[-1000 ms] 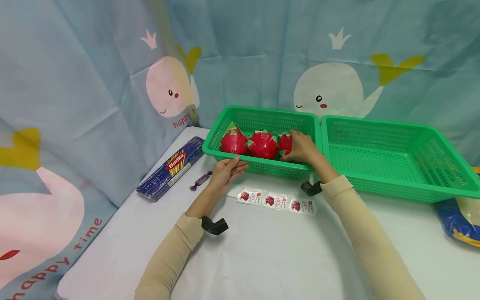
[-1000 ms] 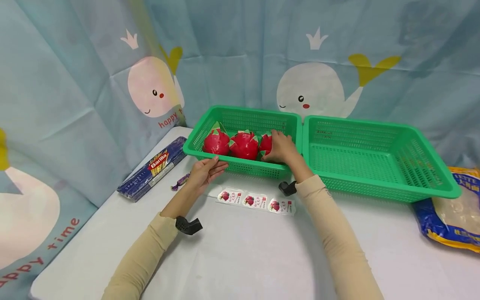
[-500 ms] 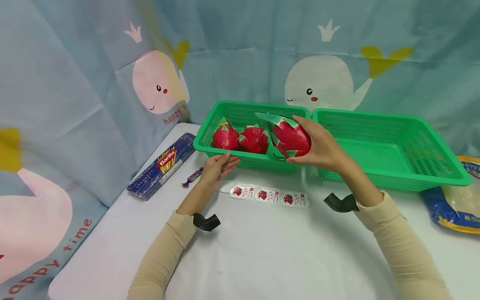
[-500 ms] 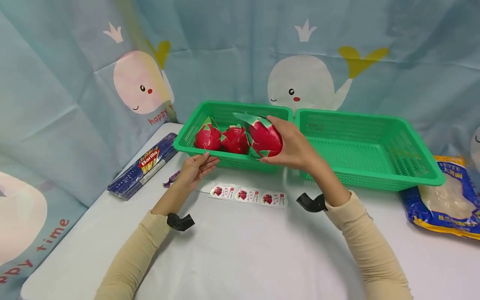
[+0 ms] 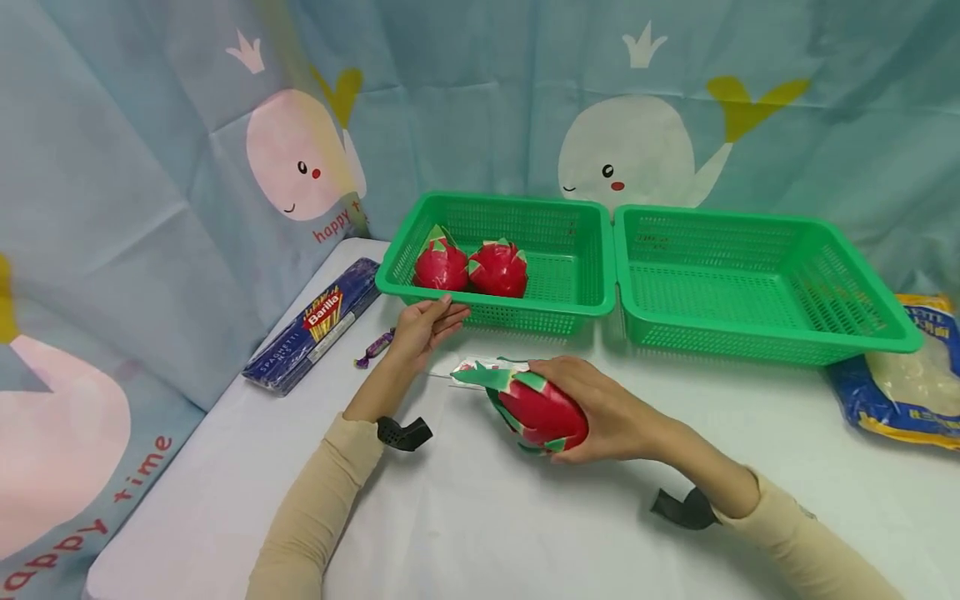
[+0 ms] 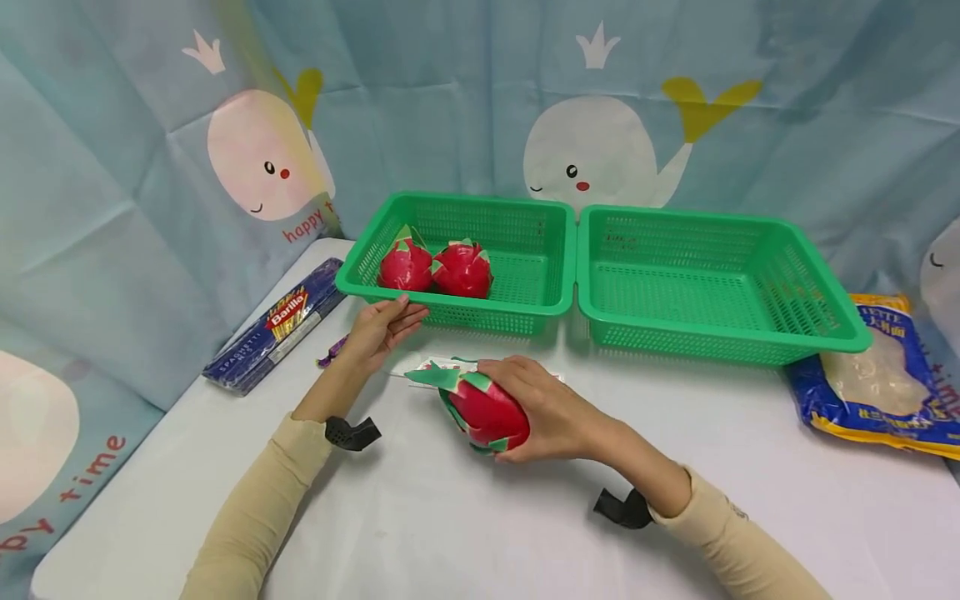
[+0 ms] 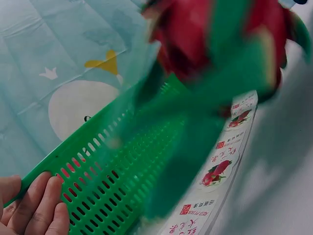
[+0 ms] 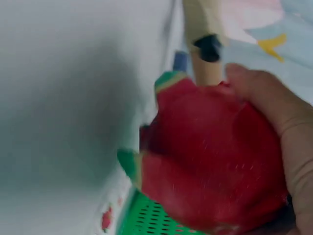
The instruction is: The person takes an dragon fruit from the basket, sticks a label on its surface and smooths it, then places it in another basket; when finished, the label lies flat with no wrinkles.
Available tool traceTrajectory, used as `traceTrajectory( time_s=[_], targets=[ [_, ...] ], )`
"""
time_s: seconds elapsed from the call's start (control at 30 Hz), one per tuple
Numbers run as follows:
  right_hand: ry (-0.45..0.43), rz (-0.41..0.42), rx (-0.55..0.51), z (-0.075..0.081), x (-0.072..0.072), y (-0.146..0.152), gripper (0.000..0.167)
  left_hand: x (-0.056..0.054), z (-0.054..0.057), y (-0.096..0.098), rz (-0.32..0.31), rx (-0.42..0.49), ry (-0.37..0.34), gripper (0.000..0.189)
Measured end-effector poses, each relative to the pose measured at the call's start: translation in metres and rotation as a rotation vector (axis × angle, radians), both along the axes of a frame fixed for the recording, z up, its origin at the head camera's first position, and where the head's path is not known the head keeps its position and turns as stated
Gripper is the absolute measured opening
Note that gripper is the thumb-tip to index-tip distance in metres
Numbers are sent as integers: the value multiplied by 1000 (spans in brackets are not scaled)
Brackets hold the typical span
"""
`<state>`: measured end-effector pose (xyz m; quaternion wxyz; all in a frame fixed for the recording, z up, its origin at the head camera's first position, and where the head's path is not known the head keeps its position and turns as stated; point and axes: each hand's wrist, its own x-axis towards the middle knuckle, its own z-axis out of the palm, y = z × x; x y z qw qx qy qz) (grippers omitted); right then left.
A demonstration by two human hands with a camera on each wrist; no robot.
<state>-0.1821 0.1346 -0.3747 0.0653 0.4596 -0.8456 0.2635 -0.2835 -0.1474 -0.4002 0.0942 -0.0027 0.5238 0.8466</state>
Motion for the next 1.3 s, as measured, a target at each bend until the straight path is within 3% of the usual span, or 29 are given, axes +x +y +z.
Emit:
traceTrajectory(
  time_s=[0.17,0.3,0.43,0.77,0.83,0.93,1.03,1.17,1.23,1.3],
  targets=[
    [164,-12,125,-14,7,-3,104,-2,2,4,10,-16,0,15],
    [187,13,170,-12,10,0,100,-3,4,7,4,-19,12,15],
    [93,12,175,-8,8,1,88,-3,4,7,17,-14,9,15],
    [-92,9,71,-8,-1,9,72,-3,1,4,1,-8,2,15],
    [-166,-40,16,-8,-5,14,64,-2,1,3,-5,11,1,15],
    [-279,-182,-66,-9,-19,22,46,-2,2,2,-16,33,-4,15],
    [-327,-319,-50,-16,-35,30,33,-1,4,1,-19,27,-16,15],
    [-255,-402,108,-32,-48,33,30,1,3,1,-64,-107,14,24],
    [-221,-414,137,-39,-51,33,30,2,1,2,-123,-263,83,31],
    [-221,-425,131,-42,-52,32,26,4,-1,4,-187,-453,194,34]
  ],
)
